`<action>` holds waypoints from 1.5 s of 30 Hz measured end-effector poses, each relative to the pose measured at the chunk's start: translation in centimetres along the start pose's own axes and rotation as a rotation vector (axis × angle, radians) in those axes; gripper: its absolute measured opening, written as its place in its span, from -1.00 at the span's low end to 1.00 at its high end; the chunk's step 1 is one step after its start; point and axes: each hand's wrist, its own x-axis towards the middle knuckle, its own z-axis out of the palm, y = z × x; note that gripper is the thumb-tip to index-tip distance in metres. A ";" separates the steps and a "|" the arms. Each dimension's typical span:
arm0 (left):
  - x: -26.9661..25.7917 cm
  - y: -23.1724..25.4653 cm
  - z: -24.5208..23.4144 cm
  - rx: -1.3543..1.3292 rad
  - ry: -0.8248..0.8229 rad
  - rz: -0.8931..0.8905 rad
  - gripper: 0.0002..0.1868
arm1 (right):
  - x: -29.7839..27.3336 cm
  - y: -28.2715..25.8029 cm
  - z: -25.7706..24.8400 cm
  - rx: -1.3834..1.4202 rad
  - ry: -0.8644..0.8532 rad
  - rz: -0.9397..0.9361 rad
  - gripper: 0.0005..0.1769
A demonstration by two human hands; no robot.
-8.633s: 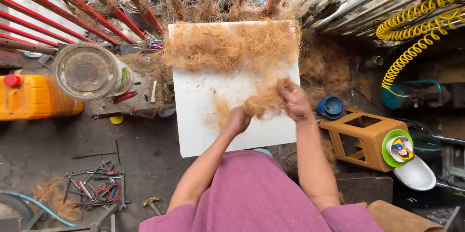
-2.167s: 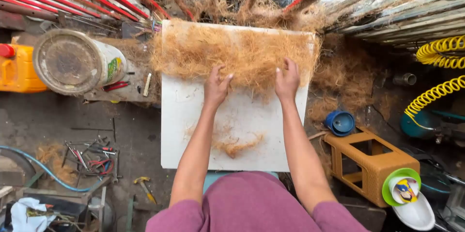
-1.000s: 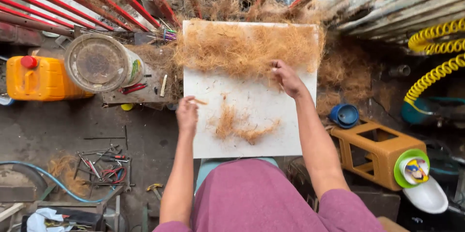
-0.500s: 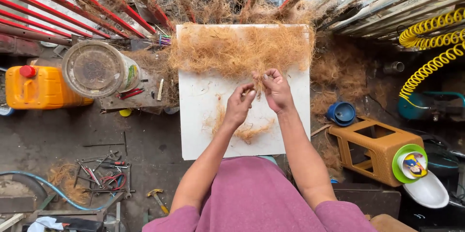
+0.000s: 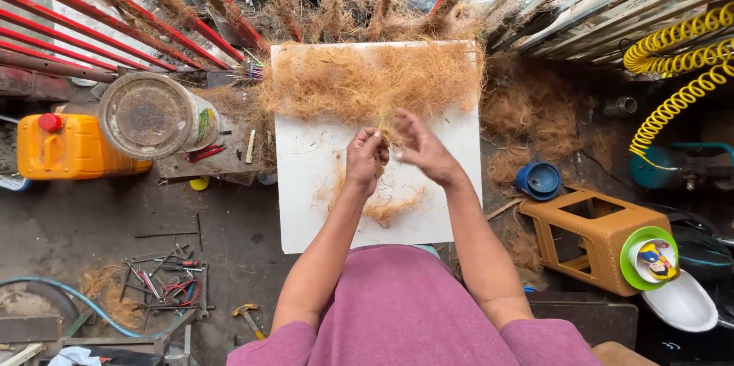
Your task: Manually spreading and thinning out coconut fiber on a flat surface to prepare a uniform sheet.
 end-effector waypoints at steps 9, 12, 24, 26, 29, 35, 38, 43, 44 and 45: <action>1.8 0.2 -3.4 -0.278 0.140 -0.073 -0.99 | 1.4 5.7 -5.2 0.004 -0.033 0.045 -0.81; 2.7 0.7 -6.1 -0.518 0.173 -0.057 -0.94 | 0.4 4.1 -6.5 -0.005 -0.030 0.065 -0.77; -0.1 -5.9 -14.2 0.973 -0.031 -0.222 -0.75 | 4.5 3.6 -5.2 -0.089 0.398 -0.041 -0.81; -3.0 -10.5 -14.4 1.016 -0.127 -0.246 -0.77 | 7.3 4.6 -5.3 -0.053 0.385 -0.106 -0.79; -5.1 -14.2 -14.5 1.253 -0.349 -0.202 -0.73 | 10.8 2.2 -2.2 0.015 0.366 -0.197 -0.77; -6.5 -6.3 -13.8 1.367 -0.599 -0.225 -0.57 | 20.2 7.4 5.2 -0.105 0.194 -0.175 -0.73; -4.1 -0.3 -15.3 1.256 -0.477 -0.302 -0.49 | 20.3 10.8 6.2 -0.446 0.193 -0.187 -0.54; -2.0 5.2 -16.1 1.174 -0.143 -0.059 -0.43 | 11.4 15.0 2.3 -0.645 0.311 -0.139 -0.68; -1.9 4.2 -16.4 1.254 -0.163 -0.184 -0.38 | 9.7 16.5 1.7 -0.694 0.253 0.056 -0.60; -1.9 3.3 -16.5 1.332 -0.181 -0.312 -0.31 | 7.9 18.0 1.0 -0.739 0.195 0.251 -0.50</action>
